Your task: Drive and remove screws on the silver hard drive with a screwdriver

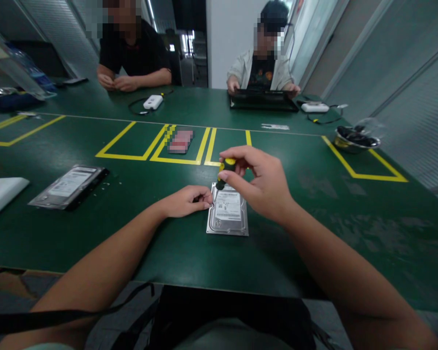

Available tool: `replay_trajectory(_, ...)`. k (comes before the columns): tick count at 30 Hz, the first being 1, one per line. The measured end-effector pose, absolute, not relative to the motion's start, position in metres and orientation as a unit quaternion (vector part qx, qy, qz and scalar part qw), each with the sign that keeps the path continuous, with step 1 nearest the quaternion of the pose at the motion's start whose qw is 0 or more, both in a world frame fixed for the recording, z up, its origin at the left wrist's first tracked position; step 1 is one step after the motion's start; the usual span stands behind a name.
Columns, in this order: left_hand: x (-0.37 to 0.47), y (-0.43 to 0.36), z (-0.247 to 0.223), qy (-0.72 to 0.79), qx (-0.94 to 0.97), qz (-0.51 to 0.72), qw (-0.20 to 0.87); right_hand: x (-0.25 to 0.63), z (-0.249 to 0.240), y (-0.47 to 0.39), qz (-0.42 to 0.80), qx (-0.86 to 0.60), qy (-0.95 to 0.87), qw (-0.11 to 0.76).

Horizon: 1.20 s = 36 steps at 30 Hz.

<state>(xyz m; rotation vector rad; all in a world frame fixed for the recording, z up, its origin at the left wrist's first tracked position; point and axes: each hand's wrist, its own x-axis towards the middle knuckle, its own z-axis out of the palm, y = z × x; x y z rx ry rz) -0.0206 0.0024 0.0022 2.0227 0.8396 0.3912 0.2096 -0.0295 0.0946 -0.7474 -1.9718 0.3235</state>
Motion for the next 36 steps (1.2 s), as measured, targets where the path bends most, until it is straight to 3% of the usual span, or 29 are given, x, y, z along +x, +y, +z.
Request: replay_trajectory(36,-0.022,0.005,-0.005,0.332,0.834,0.161,0.410,0.201,0.073,-0.024,0.125,-0.269,-0.828,0.476)
